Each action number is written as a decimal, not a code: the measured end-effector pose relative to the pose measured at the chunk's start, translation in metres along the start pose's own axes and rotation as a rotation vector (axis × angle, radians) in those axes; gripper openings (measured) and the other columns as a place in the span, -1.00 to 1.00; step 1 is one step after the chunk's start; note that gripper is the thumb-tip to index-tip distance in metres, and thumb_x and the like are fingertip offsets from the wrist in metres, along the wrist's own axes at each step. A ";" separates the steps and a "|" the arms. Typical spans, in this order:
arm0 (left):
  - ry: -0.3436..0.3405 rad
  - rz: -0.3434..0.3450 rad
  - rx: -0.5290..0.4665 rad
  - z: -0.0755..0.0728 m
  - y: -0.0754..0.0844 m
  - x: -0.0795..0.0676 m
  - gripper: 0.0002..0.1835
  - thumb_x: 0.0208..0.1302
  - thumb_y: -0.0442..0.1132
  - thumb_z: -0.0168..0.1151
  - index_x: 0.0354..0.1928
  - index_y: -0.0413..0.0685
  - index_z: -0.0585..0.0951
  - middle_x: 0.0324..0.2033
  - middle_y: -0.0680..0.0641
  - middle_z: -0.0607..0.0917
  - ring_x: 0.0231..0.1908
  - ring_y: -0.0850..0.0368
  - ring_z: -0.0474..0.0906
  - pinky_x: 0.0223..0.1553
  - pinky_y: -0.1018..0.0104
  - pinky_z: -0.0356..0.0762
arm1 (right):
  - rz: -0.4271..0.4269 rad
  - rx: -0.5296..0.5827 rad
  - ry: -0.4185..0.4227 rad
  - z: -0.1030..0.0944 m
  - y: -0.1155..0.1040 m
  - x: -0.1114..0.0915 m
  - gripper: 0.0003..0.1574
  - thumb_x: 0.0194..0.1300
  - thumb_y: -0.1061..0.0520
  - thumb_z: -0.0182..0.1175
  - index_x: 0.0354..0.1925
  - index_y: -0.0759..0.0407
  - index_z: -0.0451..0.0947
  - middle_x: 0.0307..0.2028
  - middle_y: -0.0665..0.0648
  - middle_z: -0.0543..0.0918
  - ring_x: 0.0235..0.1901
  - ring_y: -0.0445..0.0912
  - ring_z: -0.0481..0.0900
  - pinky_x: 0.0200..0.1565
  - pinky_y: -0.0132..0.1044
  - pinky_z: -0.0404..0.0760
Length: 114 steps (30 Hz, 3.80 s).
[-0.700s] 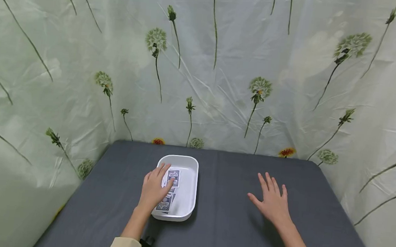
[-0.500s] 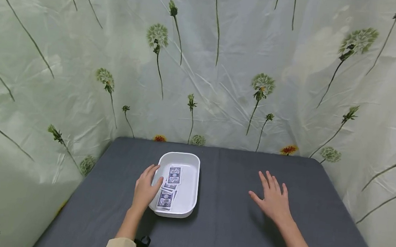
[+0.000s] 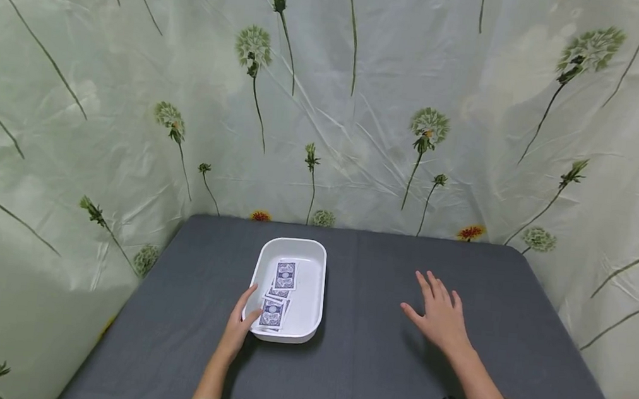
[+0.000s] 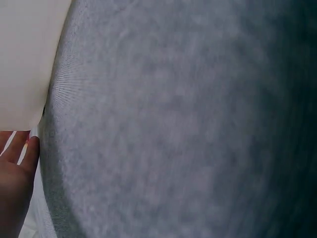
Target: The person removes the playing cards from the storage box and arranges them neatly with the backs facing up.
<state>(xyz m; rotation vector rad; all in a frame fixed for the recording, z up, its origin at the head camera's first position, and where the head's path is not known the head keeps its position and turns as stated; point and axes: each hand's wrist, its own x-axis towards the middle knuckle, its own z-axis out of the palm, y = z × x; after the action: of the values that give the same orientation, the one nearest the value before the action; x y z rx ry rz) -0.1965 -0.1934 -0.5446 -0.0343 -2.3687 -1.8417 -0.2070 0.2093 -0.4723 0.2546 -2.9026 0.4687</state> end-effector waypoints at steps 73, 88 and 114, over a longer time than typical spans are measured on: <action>0.085 -0.051 -0.116 0.005 -0.011 -0.019 -0.37 0.17 -0.35 0.03 0.33 -0.02 0.20 0.34 -0.12 0.18 0.19 0.41 0.10 0.11 0.61 0.05 | -0.302 -0.252 -0.469 0.134 -0.209 0.103 -0.10 0.09 -0.38 0.08 0.30 -0.04 0.20 0.28 0.02 0.29 0.25 -0.09 0.26 0.20 -0.14 0.28; 0.086 -0.037 -0.098 0.004 -0.011 -0.011 -0.37 0.17 -0.36 0.04 0.32 -0.06 0.20 0.34 -0.13 0.18 0.15 0.59 0.06 0.15 0.55 0.02 | -0.336 -0.265 -0.422 0.134 -0.207 0.117 -0.11 -0.14 -0.38 0.29 0.12 -0.02 0.37 0.05 0.02 0.44 0.03 -0.13 0.39 0.09 -0.23 0.34; 0.077 -0.085 -0.118 0.004 0.004 -0.007 -0.38 0.14 -0.42 0.03 0.31 -0.10 0.22 0.34 -0.15 0.19 0.26 0.25 0.06 0.28 0.01 -0.07 | -0.317 -0.262 -0.484 0.129 -0.206 0.120 -0.12 -0.25 -0.39 0.35 -0.02 -0.03 0.34 -0.10 0.06 0.39 -0.11 -0.09 0.32 0.03 -0.23 0.32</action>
<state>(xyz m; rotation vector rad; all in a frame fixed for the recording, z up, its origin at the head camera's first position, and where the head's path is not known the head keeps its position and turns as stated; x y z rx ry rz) -0.1900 -0.1885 -0.5423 0.1245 -2.2404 -1.9815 -0.3030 -0.0423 -0.5066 0.8752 -3.2391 -0.0380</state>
